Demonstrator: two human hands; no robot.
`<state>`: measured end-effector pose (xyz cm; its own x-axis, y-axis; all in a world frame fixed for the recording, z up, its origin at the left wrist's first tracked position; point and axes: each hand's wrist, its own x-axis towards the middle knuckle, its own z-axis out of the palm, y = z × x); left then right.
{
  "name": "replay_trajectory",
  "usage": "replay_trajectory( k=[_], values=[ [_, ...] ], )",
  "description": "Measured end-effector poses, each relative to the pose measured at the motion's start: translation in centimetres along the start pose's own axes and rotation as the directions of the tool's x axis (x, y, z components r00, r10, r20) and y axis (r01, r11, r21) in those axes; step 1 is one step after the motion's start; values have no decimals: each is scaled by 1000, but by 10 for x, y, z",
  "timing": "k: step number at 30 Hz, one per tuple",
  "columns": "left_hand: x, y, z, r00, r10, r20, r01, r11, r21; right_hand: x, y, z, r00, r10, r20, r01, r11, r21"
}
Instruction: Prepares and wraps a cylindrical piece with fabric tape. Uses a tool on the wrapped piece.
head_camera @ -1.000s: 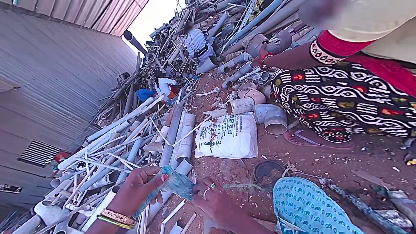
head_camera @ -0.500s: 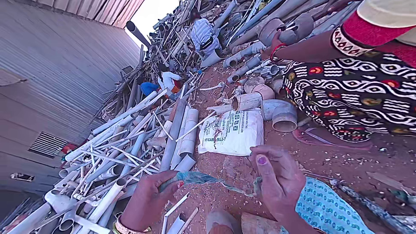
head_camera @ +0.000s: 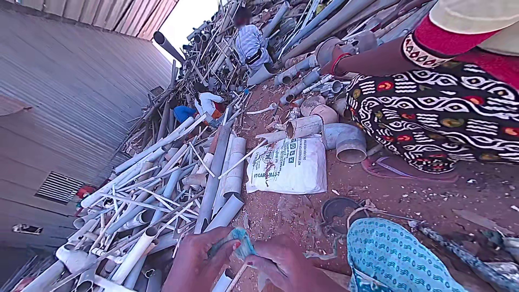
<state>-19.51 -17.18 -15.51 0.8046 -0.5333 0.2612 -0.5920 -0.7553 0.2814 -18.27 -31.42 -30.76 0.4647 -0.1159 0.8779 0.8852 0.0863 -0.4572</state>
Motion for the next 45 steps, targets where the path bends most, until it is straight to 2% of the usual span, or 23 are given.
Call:
replay_trajectory(
  k=[2,5,6,8,12,17,20,22,25,29,31,33,35,38,40,41,43,45],
  values=[
    [-5,4,14,982,164,-95,-141,967,212,0,-4,0,1000,-5,-15,6,1000,7],
    [-14,6,38,900,403,-166,-271,815,512,4,-12,-6,1000,-15,-12,16,1000,25],
    [-16,5,44,878,447,-173,-282,773,568,5,-14,-9,1000,-16,-4,16,1000,-2],
    [-16,6,51,877,444,-183,-267,767,584,4,-16,-12,1000,15,19,-14,999,-30],
    [-21,14,52,937,327,-118,-240,854,461,4,-13,-17,995,89,41,-87,995,-45],
    [-25,12,45,967,246,-66,-224,944,241,4,-13,-15,989,134,63,-136,990,34],
    [-24,7,44,971,235,-42,-224,957,185,2,-15,-8,968,250,10,-248,954,168],
    [-21,4,45,973,225,-46,-218,968,123,1,-19,-5,933,359,-8,-341,892,298],
    [-18,6,49,975,207,-75,-202,977,68,2,-20,-3,901,431,-49,-381,841,383],
    [-15,8,53,971,218,-102,-209,973,94,4,-19,-11,898,439,-22,-395,829,397],
    [-13,5,56,968,223,-115,-219,975,48,5,-19,-12,886,462,-41,-411,823,393],
    [-11,5,54,980,177,-92,-184,979,-83,6,-16,-14,884,460,-82,-404,841,359],
    [-11,0,45,996,85,-24,-89,960,-265,7,-10,-19,913,390,-117,-350,899,265],
    [-12,-26,36,998,25,54,0,909,-417,10,-4,-31,948,302,-98,-281,941,188],
    [-17,-53,45,989,94,114,-9,812,-584,11,-5,-37,951,306,-51,-282,921,268],
    [-21,-65,54,973,155,169,10,706,-708,11,-4,-39,950,311,-15,-289,899,329],
    [-28,-79,77,910,307,279,134,418,-898,11,0,-39,945,321,68,-319,848,423],
    [-39,-81,103,866,385,319,284,147,-948,8,7,-37,913,381,147,-407,809,424]
  ],
)
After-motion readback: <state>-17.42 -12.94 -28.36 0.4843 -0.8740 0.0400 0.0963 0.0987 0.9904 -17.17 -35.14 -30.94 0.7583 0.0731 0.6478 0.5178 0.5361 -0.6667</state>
